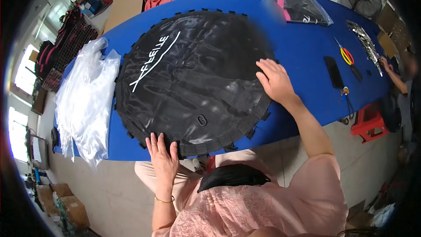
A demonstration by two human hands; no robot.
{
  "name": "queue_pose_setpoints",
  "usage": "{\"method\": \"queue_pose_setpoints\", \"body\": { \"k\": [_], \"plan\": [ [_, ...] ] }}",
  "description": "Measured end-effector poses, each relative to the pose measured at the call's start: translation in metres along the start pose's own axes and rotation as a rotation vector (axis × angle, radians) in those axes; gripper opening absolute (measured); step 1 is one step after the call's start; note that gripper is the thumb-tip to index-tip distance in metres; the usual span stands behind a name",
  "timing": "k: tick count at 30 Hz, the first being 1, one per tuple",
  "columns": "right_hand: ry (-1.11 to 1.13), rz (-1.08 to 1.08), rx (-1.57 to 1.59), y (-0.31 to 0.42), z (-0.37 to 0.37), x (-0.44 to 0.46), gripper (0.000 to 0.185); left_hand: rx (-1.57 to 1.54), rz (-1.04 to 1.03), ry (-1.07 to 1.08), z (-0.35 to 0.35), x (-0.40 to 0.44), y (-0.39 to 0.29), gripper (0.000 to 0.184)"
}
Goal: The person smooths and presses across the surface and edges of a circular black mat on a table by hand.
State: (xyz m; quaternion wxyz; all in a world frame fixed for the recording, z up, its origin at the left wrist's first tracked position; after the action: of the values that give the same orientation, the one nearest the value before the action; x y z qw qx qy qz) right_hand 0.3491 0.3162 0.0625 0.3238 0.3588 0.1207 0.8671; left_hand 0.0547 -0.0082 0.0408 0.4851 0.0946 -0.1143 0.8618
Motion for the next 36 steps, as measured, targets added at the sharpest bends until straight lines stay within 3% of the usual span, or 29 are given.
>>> {"method": "queue_pose_setpoints", "body": {
  "k": [8,11,16,18,23,28,36],
  "plan": [
    [0.193,-0.09,-0.037,-0.055,-0.042,0.03,0.053,0.0,-0.069,0.041,-0.009,0.054,0.024,0.05],
    [0.232,0.009,-0.291,-0.031,-0.047,0.026,0.056,0.033,-0.055,0.048,-0.013,0.067,0.026,0.047],
    [0.227,0.046,-0.284,-0.032,-0.047,0.025,0.056,0.173,0.004,0.077,-0.028,0.064,0.017,0.041],
    [0.242,0.03,-0.285,-0.033,-0.049,0.025,0.054,0.257,-0.064,0.046,-0.023,0.063,0.003,0.042],
    [0.256,0.019,-0.26,-0.035,-0.05,0.024,0.05,-0.066,-0.148,0.063,-0.01,0.064,-0.058,0.039],
    [0.302,-0.007,-0.234,-0.035,-0.045,0.024,0.049,-0.068,-0.295,0.119,-0.016,0.06,-0.106,0.048],
    [0.329,-0.017,-0.206,-0.033,-0.041,0.022,0.048,0.061,-0.187,0.101,-0.019,0.056,-0.066,0.047]
  ]
}}
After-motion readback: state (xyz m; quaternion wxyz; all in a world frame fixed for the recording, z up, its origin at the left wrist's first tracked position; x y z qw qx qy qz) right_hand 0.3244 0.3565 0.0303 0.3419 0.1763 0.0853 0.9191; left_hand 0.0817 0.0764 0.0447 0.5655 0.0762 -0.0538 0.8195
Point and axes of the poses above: each hand's wrist, its own x-axis towards the middle knuckle, its own z-axis out of the back of the hand, y = z × x, the point moved 6 cm from there along x, towards the middle knuckle, and after that the axes turned 10 degrees about x, right-handed, at the moved point
